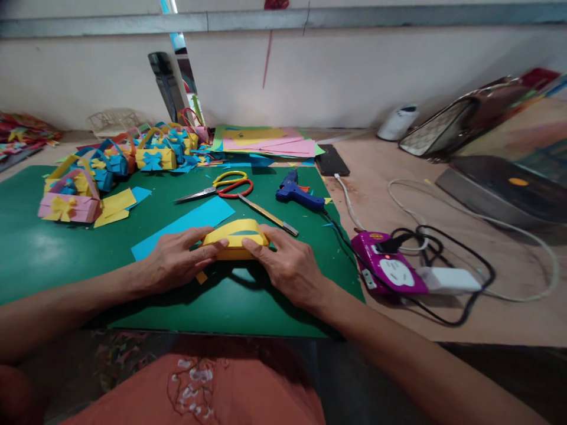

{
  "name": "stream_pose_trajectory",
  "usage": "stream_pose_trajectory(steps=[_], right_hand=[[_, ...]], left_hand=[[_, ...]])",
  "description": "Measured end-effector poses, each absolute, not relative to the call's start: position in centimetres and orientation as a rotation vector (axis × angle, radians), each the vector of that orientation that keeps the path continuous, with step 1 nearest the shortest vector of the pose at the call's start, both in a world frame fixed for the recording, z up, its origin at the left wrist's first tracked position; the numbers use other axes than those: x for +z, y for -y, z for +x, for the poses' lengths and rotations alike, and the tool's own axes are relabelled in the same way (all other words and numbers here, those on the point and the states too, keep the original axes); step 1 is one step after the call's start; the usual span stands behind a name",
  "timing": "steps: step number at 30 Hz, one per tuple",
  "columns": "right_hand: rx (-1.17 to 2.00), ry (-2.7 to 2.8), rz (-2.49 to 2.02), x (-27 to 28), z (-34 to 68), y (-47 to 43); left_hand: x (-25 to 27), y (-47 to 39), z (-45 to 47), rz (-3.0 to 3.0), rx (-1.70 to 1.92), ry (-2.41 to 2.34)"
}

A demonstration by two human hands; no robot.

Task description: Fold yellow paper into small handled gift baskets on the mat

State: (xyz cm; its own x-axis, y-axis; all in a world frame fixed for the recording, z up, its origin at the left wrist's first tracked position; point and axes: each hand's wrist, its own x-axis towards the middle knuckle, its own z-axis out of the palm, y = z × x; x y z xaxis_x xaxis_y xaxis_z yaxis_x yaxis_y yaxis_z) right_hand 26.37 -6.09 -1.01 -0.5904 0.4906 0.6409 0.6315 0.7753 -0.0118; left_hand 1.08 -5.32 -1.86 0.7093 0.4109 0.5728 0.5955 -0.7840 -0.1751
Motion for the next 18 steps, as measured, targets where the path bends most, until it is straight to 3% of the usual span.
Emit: stream_pose_trajectory(steps=[7,18], right_hand=[[0.344,2.175,-0.878,-0.2,25.8,5.3],[0.68,1.897,-1.123,0.1,25.1,4.7]], left_hand=[[-2.6,4.9,0.9,-2.7,-0.708,0.938],[-2.0,5.1,1.2,-2.811,-0.82,1.026]])
